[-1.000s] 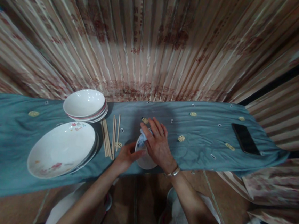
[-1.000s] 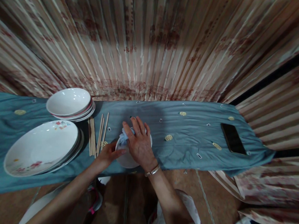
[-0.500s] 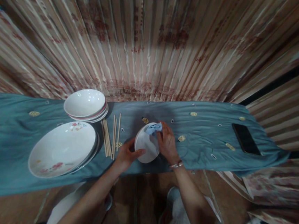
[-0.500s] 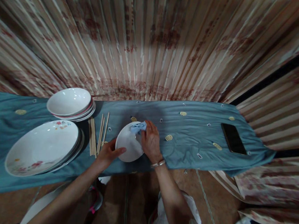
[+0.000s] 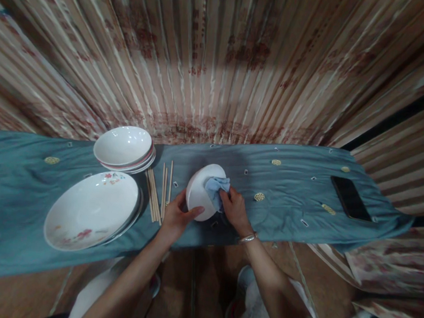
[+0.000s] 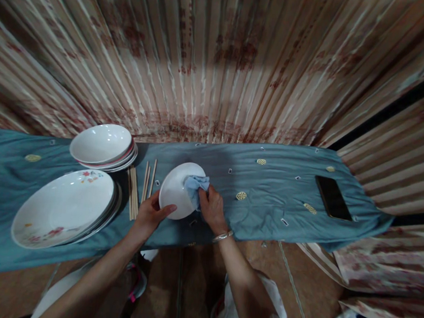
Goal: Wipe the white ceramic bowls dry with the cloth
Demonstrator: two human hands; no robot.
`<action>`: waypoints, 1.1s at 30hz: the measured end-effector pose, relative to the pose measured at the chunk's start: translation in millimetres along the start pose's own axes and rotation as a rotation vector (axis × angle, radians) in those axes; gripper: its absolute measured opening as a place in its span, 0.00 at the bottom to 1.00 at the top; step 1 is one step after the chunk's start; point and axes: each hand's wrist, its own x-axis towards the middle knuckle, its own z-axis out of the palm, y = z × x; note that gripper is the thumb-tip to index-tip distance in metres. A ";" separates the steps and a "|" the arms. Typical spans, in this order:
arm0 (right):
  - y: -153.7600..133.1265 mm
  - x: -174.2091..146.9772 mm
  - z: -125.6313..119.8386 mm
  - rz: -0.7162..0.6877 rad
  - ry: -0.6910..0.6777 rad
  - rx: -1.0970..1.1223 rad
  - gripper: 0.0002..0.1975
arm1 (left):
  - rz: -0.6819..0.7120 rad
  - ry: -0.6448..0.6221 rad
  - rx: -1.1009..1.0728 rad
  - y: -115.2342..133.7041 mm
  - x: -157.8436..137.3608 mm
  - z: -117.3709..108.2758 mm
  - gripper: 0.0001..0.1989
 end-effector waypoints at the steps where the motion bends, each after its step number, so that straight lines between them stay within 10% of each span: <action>1: 0.6 -0.1 1.5 0.011 0.003 0.039 0.14 | -0.006 0.010 -0.009 -0.2 0.1 0.6 0.32; 33: 3.2 9.6 -29.4 -0.220 0.016 -0.047 0.18 | -0.140 -0.231 -0.004 10.0 -2.5 -9.4 0.31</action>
